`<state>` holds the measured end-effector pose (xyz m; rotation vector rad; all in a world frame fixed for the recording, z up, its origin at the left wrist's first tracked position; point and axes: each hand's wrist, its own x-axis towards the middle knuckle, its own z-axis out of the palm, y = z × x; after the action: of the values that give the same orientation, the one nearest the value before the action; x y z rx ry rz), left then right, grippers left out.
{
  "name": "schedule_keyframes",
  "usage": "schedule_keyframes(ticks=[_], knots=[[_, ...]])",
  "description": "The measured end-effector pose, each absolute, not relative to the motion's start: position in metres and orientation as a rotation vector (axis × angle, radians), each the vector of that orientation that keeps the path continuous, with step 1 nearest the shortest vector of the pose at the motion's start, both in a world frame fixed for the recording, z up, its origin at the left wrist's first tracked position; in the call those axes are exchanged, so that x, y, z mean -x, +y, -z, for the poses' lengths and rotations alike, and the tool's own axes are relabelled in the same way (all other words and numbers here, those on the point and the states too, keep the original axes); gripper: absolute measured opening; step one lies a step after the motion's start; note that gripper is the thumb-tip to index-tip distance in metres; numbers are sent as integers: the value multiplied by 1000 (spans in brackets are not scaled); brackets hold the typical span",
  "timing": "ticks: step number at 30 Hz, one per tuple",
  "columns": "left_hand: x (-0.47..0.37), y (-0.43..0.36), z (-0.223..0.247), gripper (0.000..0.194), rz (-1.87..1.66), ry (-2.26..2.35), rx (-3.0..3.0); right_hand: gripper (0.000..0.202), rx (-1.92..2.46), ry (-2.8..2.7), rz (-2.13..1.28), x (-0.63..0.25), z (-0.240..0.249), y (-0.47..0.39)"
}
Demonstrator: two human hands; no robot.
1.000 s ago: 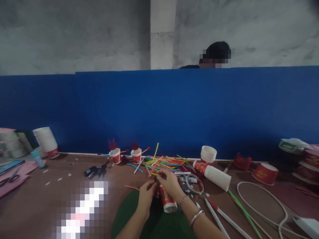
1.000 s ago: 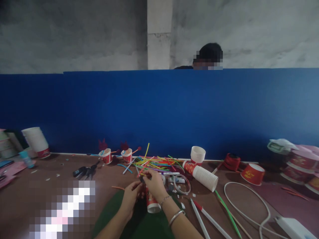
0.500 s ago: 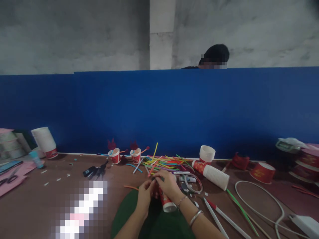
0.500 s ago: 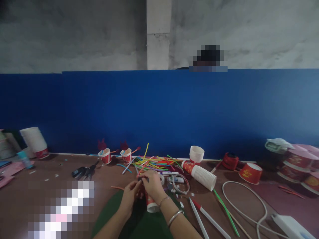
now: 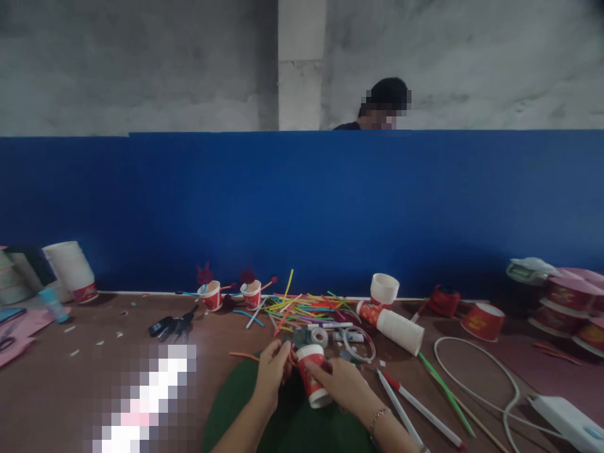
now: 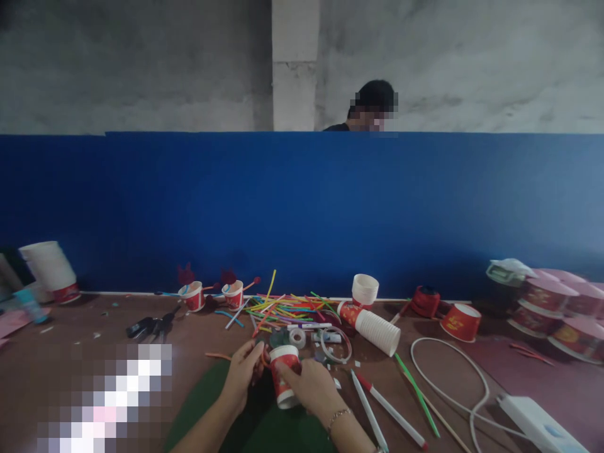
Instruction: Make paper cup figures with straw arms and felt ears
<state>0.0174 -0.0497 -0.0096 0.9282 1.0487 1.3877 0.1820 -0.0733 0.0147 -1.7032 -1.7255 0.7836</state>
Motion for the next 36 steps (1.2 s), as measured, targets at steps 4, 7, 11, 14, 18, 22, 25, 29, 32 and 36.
schedule_keyframes(ticks=[4,7,11,14,18,22,25,29,32,36], knots=[[-15,-49,8,44,-1407,1021,-875,32,1748,-1612,-913,-166,-10,-77],[-11,-50,4,47,-1438,1033,-814,39,1620,-1474,-972,-158,-11,-81],[-8,-50,-3,48,-1476,1041,-806,45,1503,-1462,-920,-154,-13,-88],[-5,-52,-11,46,-1508,1022,-856,38,1517,-1547,-906,-154,-16,-90],[0,-56,-23,41,-1519,1040,-927,30,1416,-1666,-991,-161,-20,-87],[2,-59,-29,43,-1477,1067,-1006,37,1282,-1661,-1080,-170,-19,-84],[0,-61,-28,46,-1421,1083,-1073,41,1318,-1678,-1081,-173,-16,-84],[-3,-60,-23,39,-1447,1090,-1130,41,1239,-1698,-1234,-173,-19,-87],[-6,-60,-17,37,-1491,1092,-1149,39,1238,-1710,-1264,-173,-20,-89],[-10,-60,-8,37,-1464,1096,-1144,33,1379,-1773,-1195,-174,-13,-90]])
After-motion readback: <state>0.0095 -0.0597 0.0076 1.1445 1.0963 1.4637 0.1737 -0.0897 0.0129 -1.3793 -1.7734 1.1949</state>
